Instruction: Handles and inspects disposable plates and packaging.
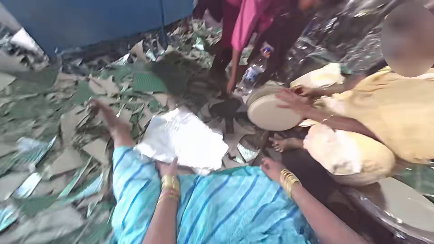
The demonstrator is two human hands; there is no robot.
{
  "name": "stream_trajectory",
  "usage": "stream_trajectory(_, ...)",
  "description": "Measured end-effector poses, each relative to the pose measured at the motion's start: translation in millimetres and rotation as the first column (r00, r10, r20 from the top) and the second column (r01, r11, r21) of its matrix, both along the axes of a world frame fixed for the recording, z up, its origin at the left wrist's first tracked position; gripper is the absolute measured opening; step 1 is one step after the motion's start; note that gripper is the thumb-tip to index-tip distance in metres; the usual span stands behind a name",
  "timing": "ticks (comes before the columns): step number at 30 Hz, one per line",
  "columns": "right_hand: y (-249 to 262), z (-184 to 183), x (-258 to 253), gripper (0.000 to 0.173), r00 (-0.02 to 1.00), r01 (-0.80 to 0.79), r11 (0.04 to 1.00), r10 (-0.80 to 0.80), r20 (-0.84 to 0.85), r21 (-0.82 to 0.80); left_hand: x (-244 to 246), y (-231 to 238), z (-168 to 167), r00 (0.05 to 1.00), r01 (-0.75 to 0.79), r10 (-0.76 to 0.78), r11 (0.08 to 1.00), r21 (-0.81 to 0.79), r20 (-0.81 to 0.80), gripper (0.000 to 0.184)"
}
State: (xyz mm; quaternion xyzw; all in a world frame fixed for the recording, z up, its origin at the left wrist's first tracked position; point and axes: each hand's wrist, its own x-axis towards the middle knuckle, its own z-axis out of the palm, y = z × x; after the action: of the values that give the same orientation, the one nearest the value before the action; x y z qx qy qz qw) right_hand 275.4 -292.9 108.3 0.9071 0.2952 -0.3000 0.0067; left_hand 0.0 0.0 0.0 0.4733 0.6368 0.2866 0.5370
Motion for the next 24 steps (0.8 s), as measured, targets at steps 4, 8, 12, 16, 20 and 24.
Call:
stream_trajectory(4, -1, 3, 1, 0.042, 0.994, -0.101, 0.995, 0.101, 0.035, -0.012, 0, -2, 12, 0.982, 0.091, -0.104, 0.992, -0.089, -0.160, 0.066)
stream_trajectory(8, 7, -5, 10, 0.043, 0.995, -0.102, 0.993, 0.102, 0.004, -0.063, 9, 8, 9, 0.996, -0.093, 0.094, 0.995, -0.024, 0.004, 0.064)
stream_trajectory(12, 10, -7, 13, 0.045, 0.997, -0.077, 0.995, 0.076, -0.026, -0.058, 10, 25, 6, 0.959, -0.231, 0.209, 0.967, 0.103, 0.190, 0.072)
stream_trajectory(16, 11, -10, 17, 0.045, 0.996, -0.075, 0.996, 0.072, -0.055, -0.057, 15, 27, -9, 0.944, -0.230, 0.235, 0.972, -0.048, 0.231, 0.070)
stream_trajectory(20, 14, -10, 19, 0.045, 0.995, -0.071, 0.995, 0.066, -0.081, -0.067, 22, 20, -6, 0.994, -0.108, 0.108, 0.993, -0.044, -0.006, 0.068)
stream_trajectory(24, 14, -15, 23, 0.045, 0.993, -0.084, 0.995, 0.079, -0.089, -0.057, 26, 36, -1, 0.988, -0.109, 0.110, 0.994, 0.016, -0.112, 0.057)
